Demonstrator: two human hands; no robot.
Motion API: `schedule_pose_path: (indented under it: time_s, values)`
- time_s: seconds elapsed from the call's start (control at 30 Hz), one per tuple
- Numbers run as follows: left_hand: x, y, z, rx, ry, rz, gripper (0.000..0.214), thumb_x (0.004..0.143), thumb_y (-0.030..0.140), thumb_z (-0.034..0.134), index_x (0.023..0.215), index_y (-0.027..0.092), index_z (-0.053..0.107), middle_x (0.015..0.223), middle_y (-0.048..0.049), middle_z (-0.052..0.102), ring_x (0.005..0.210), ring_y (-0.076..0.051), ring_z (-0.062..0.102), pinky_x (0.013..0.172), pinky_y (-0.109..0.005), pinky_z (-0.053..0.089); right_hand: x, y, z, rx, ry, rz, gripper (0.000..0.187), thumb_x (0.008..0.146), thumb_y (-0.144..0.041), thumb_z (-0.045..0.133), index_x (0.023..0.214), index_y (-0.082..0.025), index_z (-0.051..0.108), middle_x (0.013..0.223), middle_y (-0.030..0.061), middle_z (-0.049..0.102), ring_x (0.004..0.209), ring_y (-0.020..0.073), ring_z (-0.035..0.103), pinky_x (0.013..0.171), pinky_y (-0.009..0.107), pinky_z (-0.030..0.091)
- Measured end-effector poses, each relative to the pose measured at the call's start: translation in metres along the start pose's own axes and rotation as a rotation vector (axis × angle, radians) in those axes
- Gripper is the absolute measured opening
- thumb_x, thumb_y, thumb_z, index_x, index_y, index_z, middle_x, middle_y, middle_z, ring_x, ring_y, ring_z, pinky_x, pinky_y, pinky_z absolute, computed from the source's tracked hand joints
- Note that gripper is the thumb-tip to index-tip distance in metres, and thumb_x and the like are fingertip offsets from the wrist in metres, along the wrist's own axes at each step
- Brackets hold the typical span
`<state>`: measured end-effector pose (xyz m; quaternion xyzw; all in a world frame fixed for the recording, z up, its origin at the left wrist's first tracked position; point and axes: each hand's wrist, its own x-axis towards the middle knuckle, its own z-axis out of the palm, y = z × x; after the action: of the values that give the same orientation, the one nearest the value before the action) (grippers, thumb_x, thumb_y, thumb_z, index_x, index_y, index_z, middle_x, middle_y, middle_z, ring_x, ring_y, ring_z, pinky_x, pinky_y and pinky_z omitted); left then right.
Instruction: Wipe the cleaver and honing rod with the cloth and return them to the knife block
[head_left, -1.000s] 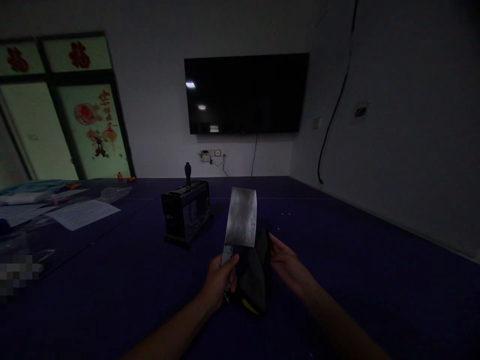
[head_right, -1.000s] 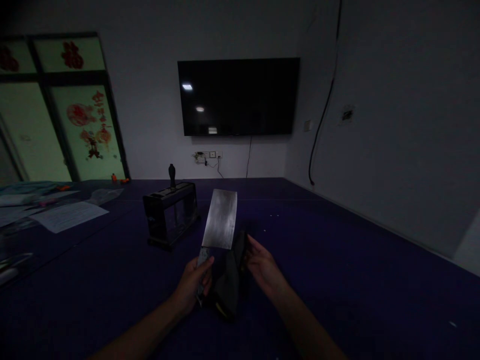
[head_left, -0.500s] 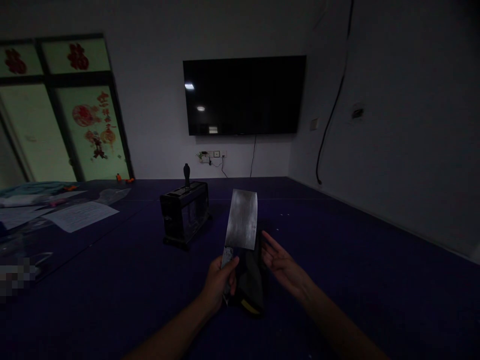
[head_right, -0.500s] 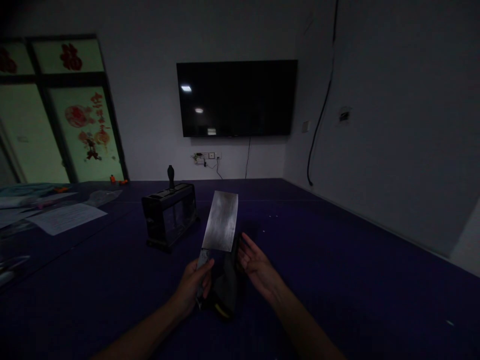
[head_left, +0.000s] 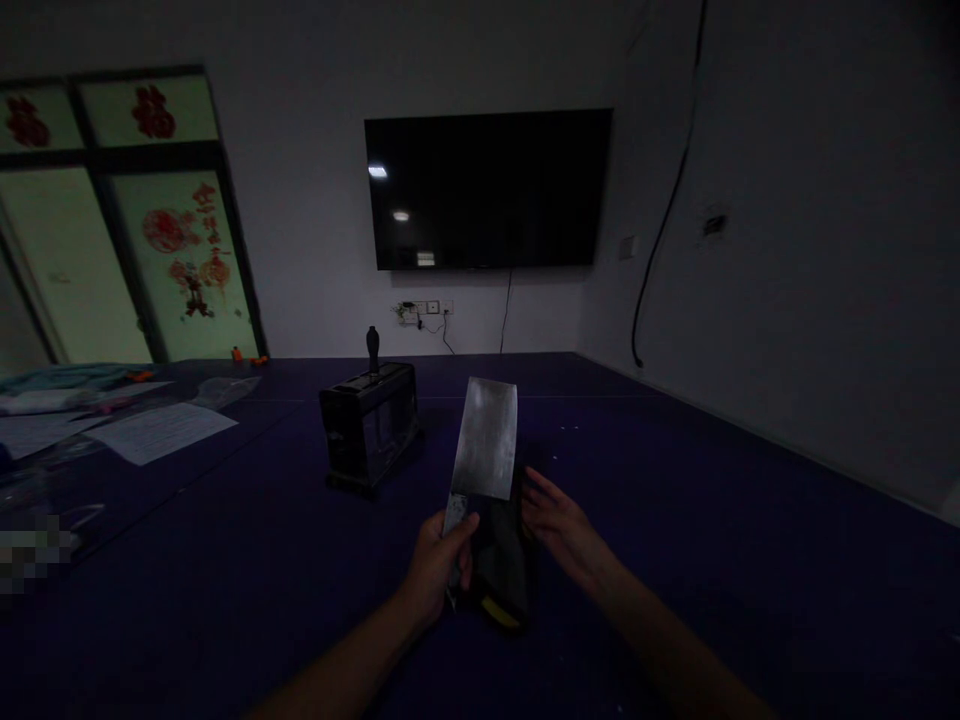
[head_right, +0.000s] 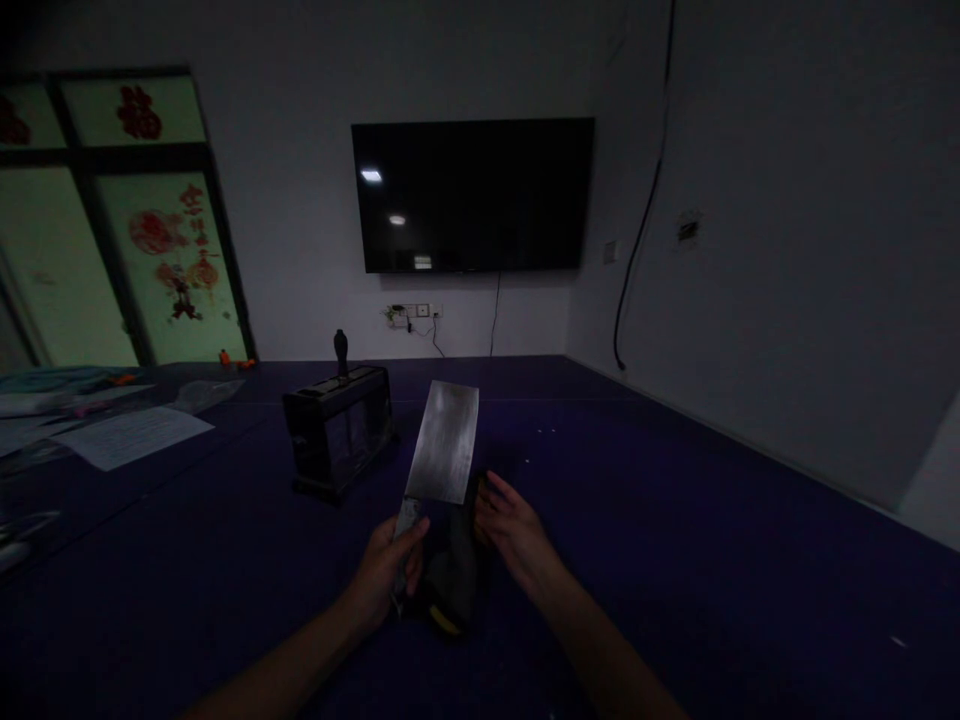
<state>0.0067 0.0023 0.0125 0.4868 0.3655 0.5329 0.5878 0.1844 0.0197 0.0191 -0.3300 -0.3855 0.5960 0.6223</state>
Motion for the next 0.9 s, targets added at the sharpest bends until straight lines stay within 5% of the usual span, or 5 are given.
schedule_pose_path:
  time_s: [0.13, 0.33, 0.47, 0.73, 0.9]
  values:
    - [0.0, 0.0, 0.0, -0.002, 0.005, 0.006, 0.046, 0.063, 0.057, 0.068, 0.061, 0.018, 0.045, 0.037, 0.0091, 0.04, 0.026, -0.005, 0.036, 0.033, -0.018, 0.022, -0.002, -0.003, 0.003, -0.314, 0.158, -0.016, 0.067, 0.061, -0.04, 0.077, 0.121, -0.019, 0.056, 0.107, 0.0113, 0.066, 0.094, 0.0251, 0.063, 0.071, 0.032, 0.05]
    - [0.001, -0.001, -0.001, -0.006, 0.001, 0.018, 0.044, 0.065, 0.056, 0.067, 0.061, 0.018, 0.045, 0.036, 0.0085, 0.042, 0.026, -0.006, 0.037, 0.033, -0.018, 0.023, -0.002, 0.002, 0.003, -0.537, -0.131, -0.167, 0.047, 0.066, -0.053, 0.068, 0.095, -0.016, 0.07, 0.094, 0.0082, 0.071, 0.089, 0.026, 0.063, 0.079, 0.035, 0.046]
    - [0.002, -0.003, -0.002, -0.009, -0.003, 0.013, 0.044, 0.065, 0.056, 0.067, 0.061, 0.018, 0.046, 0.036, 0.0086, 0.042, 0.026, -0.006, 0.037, 0.032, -0.018, 0.023, 0.0, 0.011, 0.002, -0.632, -0.08, -0.21, 0.044, 0.066, -0.058, 0.065, 0.074, -0.014, 0.069, 0.071, 0.0042, 0.068, 0.068, 0.0202, 0.06, 0.062, 0.029, 0.045]
    - [0.005, -0.005, -0.004, -0.007, 0.017, 0.003, 0.046, 0.064, 0.058, 0.067, 0.062, 0.019, 0.044, 0.036, 0.0093, 0.04, 0.025, -0.006, 0.037, 0.031, -0.017, 0.022, 0.002, -0.009, -0.012, -0.415, 0.517, -0.255, 0.047, 0.067, -0.062, 0.057, 0.069, -0.015, 0.06, 0.064, 0.0023, 0.06, 0.057, 0.0165, 0.053, 0.05, 0.027, 0.04]
    - [0.005, -0.003, -0.003, -0.015, 0.036, -0.001, 0.046, 0.064, 0.058, 0.067, 0.063, 0.019, 0.043, 0.036, 0.0097, 0.04, 0.026, -0.006, 0.037, 0.031, -0.017, 0.023, -0.017, -0.046, -0.014, -0.553, 1.048, -0.546, 0.049, 0.082, -0.058, 0.039, 0.08, -0.014, 0.06, 0.072, 0.0078, 0.061, 0.068, 0.0226, 0.057, 0.058, 0.033, 0.043]
